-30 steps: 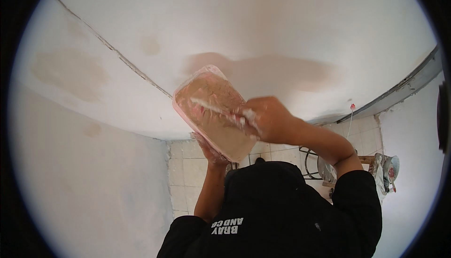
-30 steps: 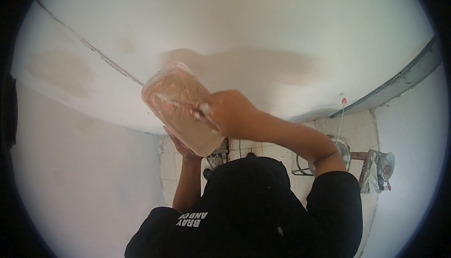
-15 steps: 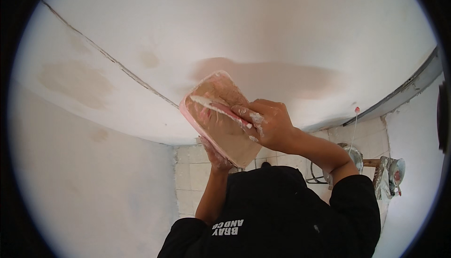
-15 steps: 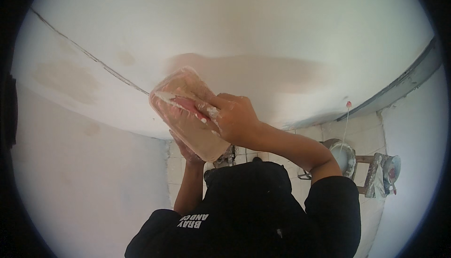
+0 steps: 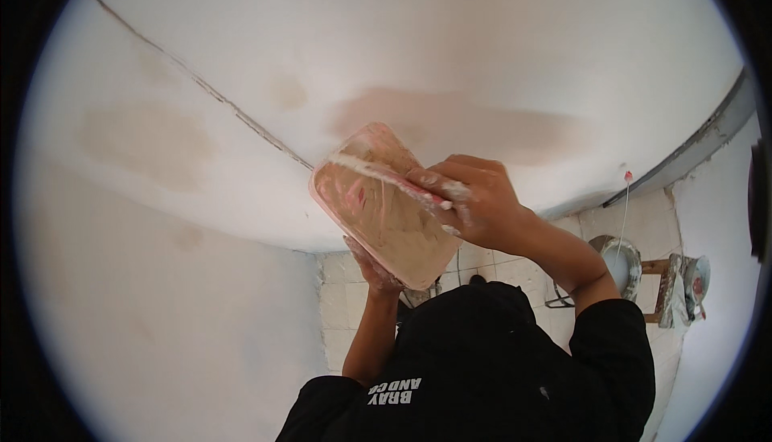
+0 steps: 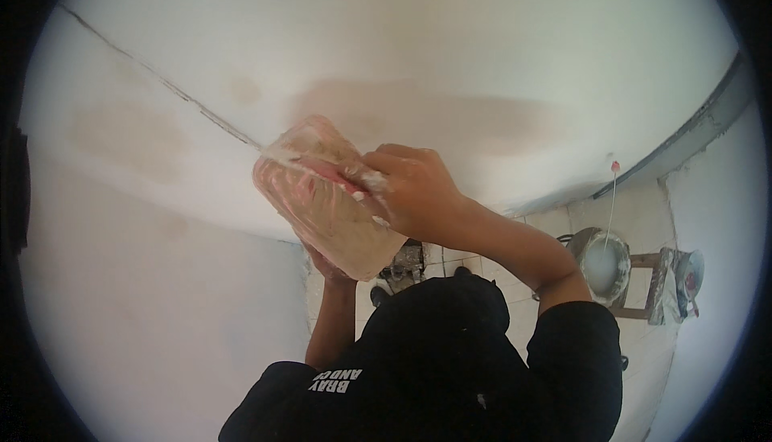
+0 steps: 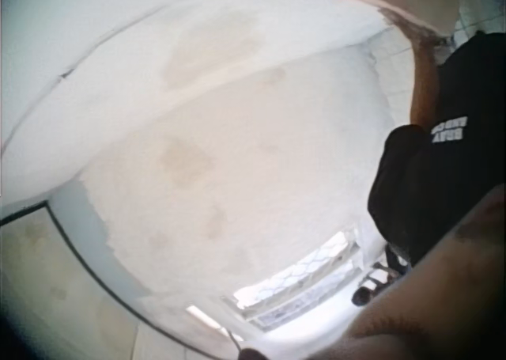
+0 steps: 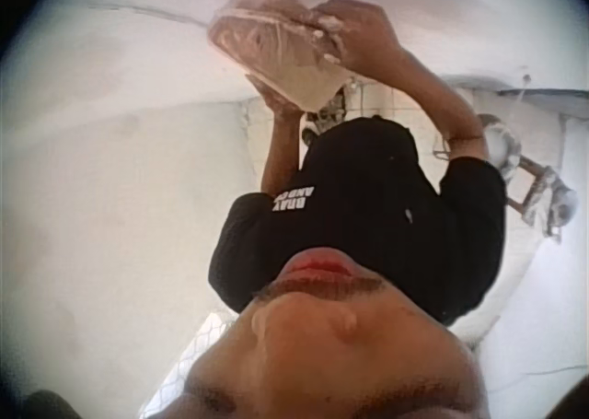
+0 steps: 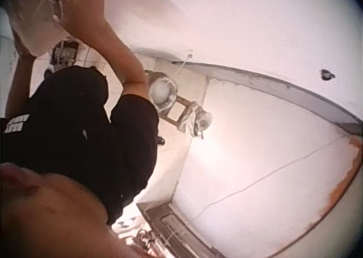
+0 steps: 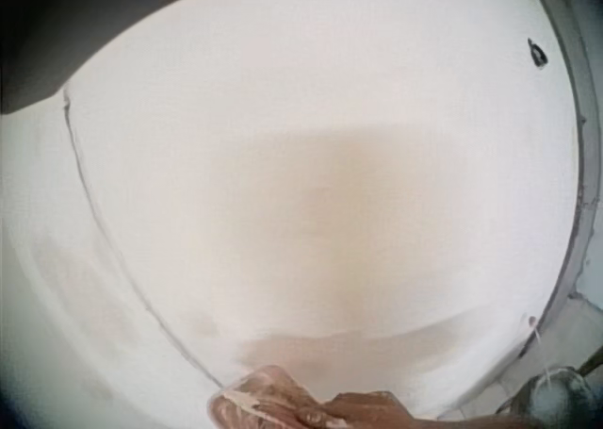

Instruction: The person applies putty to a wall using a spatula, taking the material from a plastic container and spreading it over cracks and uneven surfaces on the wall and ceiling.

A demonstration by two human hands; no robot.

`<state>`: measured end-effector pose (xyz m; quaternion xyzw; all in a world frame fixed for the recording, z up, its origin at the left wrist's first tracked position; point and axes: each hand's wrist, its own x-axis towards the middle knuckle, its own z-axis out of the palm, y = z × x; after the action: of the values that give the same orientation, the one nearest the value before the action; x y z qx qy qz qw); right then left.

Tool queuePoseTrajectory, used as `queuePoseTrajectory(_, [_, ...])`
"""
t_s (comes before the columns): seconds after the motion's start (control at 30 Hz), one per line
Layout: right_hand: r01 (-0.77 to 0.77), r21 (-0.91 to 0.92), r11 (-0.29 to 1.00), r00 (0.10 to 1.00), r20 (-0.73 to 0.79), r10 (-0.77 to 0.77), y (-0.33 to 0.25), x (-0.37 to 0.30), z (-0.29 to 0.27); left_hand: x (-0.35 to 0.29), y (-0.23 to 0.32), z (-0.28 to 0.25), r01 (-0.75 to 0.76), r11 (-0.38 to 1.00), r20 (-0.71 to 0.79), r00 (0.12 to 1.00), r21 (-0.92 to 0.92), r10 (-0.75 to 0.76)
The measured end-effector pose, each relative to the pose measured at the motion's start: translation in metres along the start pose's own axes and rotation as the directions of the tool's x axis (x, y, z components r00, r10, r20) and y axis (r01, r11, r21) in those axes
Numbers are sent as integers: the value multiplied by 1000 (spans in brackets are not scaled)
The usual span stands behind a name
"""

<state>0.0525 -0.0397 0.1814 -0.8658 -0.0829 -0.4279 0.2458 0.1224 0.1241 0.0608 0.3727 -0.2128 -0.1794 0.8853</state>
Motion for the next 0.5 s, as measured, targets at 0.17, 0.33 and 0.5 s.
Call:
queuePoseTrajectory(0.17, [-75,144,987,955,295,29,-1,-18,19,6,12,-3,10,995,113,993,99,-21])
queuePoseTrajectory(0.33, [-139,124,982,968,228,108,-6,-17,3,13,14,3,12,999,77,997,30,-14])
queuePoseTrajectory(0.5, [-99,-86,991,994,32,102,-4,-3,3,15,7,9,-47,995,212,977,88,28])
